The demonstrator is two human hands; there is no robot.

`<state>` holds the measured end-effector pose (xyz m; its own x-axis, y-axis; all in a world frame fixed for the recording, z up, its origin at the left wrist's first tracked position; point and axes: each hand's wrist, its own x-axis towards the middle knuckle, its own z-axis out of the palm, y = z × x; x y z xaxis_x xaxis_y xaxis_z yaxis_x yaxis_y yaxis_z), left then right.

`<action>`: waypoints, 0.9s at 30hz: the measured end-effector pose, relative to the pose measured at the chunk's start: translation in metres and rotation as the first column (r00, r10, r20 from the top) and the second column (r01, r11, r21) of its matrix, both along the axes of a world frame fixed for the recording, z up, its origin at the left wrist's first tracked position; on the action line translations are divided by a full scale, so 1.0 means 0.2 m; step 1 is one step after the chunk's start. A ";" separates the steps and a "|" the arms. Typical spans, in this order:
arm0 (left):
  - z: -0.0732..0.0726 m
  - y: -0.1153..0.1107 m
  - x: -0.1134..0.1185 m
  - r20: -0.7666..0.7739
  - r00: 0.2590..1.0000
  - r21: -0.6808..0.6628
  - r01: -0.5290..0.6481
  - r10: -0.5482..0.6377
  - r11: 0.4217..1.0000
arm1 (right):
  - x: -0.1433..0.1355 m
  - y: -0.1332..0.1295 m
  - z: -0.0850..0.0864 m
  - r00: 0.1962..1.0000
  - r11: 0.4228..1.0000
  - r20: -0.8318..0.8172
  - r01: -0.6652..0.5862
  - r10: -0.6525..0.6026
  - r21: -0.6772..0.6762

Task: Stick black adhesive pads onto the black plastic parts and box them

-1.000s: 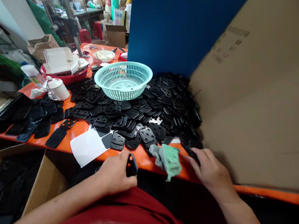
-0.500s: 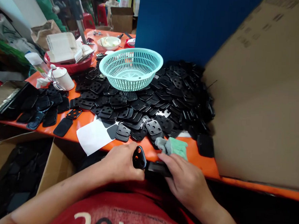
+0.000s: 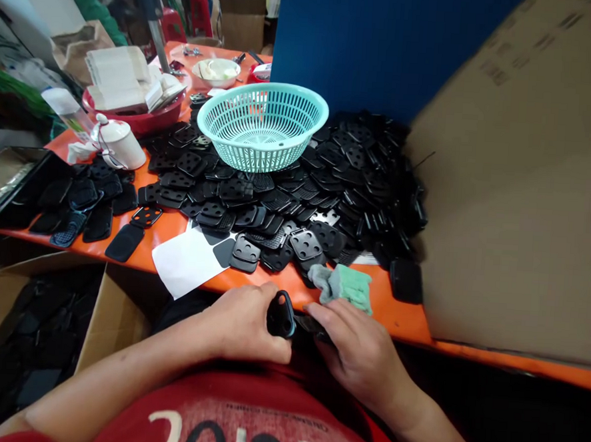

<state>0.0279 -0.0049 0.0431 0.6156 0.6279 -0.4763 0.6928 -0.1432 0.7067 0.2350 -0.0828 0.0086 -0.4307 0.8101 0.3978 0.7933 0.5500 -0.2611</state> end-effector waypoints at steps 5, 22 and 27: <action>0.03 0.00 0.01 -0.027 0.999 0.008 0.042 -0.042 0.999 | -0.01 0.00 0.01 1.000 1.000 0.025 0.006 -0.006 -0.001; 0.08 -0.01 0.01 -0.159 0.981 0.161 0.134 -0.108 0.978 | 0.16 0.04 -0.01 0.882 0.882 -0.057 0.460 -0.467 -0.102; -0.08 0.07 -0.06 0.000 0.990 0.095 -0.143 0.144 0.985 | 0.43 0.08 -0.10 0.723 0.702 0.218 0.690 -0.655 -0.179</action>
<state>0.0152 0.0087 0.0278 0.5126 0.7521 -0.4142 0.7158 -0.1080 0.6899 0.3214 -0.0675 -0.0113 0.2329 0.9620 0.1427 0.9624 -0.2069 -0.1761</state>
